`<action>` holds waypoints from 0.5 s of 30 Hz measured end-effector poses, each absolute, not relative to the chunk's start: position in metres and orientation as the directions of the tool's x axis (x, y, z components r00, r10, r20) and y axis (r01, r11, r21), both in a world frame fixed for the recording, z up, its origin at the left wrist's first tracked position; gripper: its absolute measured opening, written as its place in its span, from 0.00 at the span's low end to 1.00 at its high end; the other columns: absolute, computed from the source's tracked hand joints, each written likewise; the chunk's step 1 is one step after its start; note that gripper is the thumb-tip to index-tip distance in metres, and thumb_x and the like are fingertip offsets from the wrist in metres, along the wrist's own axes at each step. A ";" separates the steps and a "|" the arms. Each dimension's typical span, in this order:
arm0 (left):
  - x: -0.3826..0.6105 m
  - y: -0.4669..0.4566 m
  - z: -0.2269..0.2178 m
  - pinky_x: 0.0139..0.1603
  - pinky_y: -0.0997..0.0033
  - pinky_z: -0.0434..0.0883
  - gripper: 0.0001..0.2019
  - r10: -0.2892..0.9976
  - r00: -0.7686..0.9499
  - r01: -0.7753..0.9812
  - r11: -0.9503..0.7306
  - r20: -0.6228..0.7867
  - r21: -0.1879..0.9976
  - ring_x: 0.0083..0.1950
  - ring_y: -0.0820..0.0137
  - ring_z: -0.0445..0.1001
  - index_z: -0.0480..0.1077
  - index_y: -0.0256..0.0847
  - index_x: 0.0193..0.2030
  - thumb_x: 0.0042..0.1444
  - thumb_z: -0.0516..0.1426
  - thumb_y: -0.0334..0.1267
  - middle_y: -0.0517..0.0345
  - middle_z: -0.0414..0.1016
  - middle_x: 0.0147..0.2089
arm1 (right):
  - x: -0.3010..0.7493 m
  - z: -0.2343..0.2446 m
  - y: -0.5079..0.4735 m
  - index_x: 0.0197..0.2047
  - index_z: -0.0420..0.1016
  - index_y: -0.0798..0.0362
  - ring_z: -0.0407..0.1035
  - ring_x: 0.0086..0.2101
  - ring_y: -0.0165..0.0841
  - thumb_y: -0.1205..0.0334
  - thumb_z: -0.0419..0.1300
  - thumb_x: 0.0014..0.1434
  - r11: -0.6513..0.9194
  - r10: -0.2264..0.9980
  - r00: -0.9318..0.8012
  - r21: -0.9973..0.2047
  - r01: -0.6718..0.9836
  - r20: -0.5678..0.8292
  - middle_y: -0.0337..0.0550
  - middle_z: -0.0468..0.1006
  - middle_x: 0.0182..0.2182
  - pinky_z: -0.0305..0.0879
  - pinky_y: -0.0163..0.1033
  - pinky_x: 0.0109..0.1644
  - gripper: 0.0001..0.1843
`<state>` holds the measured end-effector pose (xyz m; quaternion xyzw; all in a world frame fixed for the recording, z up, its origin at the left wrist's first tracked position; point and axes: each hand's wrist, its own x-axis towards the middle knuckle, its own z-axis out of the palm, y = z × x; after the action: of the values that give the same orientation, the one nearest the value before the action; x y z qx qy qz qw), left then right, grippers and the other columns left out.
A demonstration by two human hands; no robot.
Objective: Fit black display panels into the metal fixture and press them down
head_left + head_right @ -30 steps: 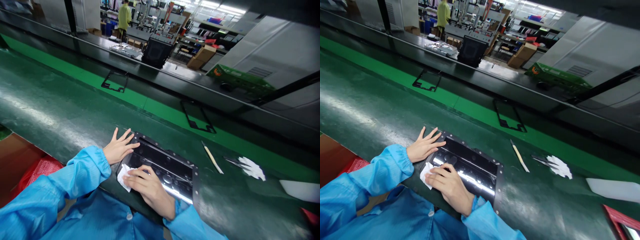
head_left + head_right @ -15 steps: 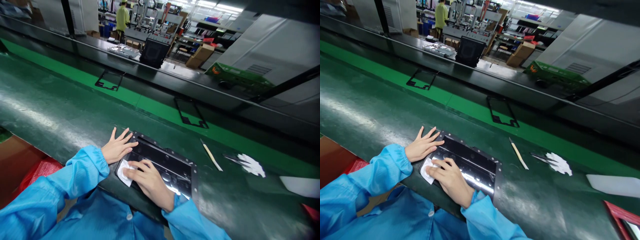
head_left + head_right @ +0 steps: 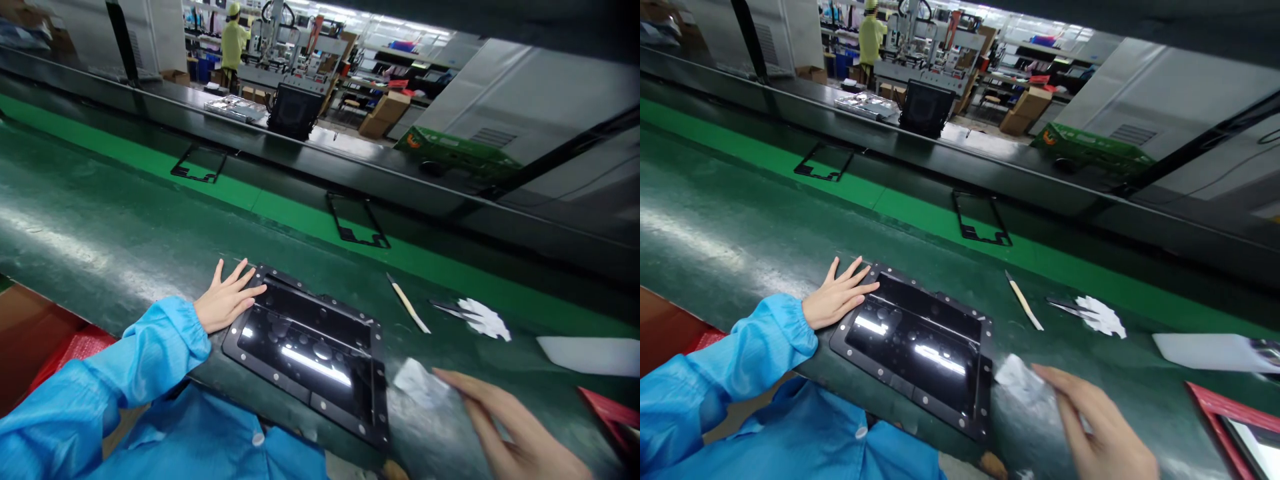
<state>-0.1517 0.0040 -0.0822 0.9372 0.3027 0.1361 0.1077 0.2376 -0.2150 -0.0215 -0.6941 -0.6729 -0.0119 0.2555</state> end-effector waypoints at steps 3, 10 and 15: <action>-0.149 -0.005 -0.080 0.66 0.29 0.34 0.23 0.593 0.780 0.535 -0.798 0.201 0.277 0.74 0.53 0.33 0.49 0.48 0.70 0.69 0.41 0.43 0.47 0.48 0.72 | 0.257 -0.017 -0.223 0.41 0.74 0.43 0.69 0.44 0.51 0.47 0.49 0.66 0.005 0.926 0.074 -0.210 0.978 0.370 0.50 0.75 0.46 0.64 0.59 0.46 0.16; -0.138 -0.036 -0.089 0.67 0.31 0.40 0.32 0.655 0.702 0.642 -0.752 0.279 0.149 0.73 0.49 0.33 0.46 0.34 0.70 0.66 0.45 0.51 0.41 0.42 0.72 | 0.178 -0.022 -0.135 0.57 0.68 0.47 0.64 0.54 0.42 0.59 0.49 0.69 0.194 0.953 -0.042 -0.500 0.844 0.300 0.47 0.71 0.53 0.60 0.51 0.57 0.16; -0.135 -0.042 -0.094 0.67 0.29 0.38 0.33 0.662 0.685 0.675 -0.734 0.305 0.078 0.73 0.48 0.34 0.47 0.33 0.70 0.65 0.46 0.52 0.42 0.45 0.72 | 0.152 -0.044 -0.081 0.55 0.69 0.50 0.66 0.49 0.44 0.71 0.48 0.63 0.259 0.950 -0.125 -0.497 0.828 0.287 0.47 0.74 0.46 0.60 0.52 0.52 0.20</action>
<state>-0.1349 -0.0418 -0.0940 0.9176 0.3642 0.1580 -0.0205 0.1517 -0.0813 -0.0443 -0.5990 -0.7420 0.1084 0.2807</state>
